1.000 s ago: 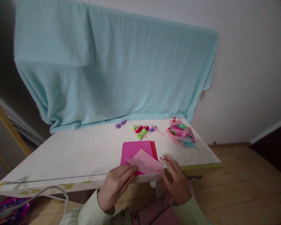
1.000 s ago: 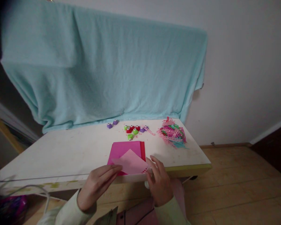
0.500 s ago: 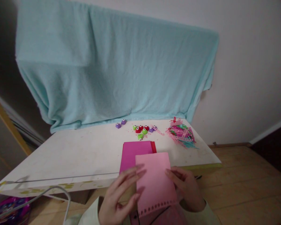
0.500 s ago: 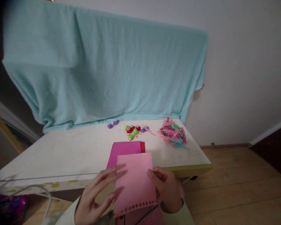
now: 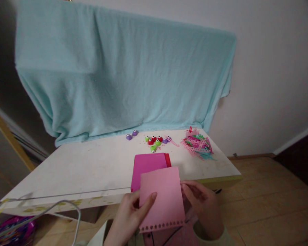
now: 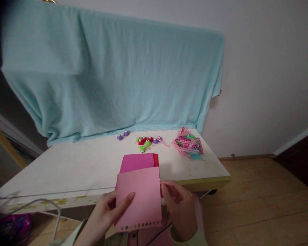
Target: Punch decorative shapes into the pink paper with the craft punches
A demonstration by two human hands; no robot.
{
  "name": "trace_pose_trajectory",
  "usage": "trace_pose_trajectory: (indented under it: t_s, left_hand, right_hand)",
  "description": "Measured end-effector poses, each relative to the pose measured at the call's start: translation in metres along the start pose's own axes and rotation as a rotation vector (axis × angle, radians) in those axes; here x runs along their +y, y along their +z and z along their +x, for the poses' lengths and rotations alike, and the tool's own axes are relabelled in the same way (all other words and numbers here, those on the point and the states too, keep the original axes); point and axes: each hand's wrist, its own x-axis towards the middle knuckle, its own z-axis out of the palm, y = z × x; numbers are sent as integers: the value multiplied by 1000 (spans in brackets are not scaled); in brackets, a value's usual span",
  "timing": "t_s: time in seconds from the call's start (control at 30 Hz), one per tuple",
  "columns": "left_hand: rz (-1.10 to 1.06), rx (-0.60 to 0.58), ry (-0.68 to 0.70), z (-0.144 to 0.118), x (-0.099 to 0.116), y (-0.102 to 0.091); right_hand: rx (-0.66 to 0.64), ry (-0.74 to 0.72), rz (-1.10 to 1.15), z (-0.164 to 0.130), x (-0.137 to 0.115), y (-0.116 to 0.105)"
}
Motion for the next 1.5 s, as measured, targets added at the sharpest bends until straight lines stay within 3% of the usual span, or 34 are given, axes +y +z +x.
trace_pose_trajectory:
  t_s: [0.27,0.57,0.7,0.87,1.03,1.13,1.2,1.33,1.5]
  left_hand:
    - [78,-1,70,-7,11,-2]
    - [125,17,58,-11,18,-1]
    - [230,0,190,-19,19,2]
    - [311,-17,447,-26,22,5]
    - [380,-16,495,-26,26,-3]
    - [366,-10,455,-33,28,-15]
    - [330,29,353,-38,27,-22]
    - [82,96,45,-39,24,-24]
    - [-227,36,-152,-32,25,-22]
  right_hand:
    - [40,-54,-105,0,0,2]
    - [74,-135,-283,0,-7,2]
    - [150,-261,-433,-1,-9,4]
    - [210,-468,-616,-2,-8,12]
    - [238,-544,-742,1,-3,13]
    - [404,-466,-852,9,4,-13]
    - [532,-378,-842,17,6,-36]
    - [403,-243,-663,26,5,-60]
    - [269,-148,-448,23,6,-46]
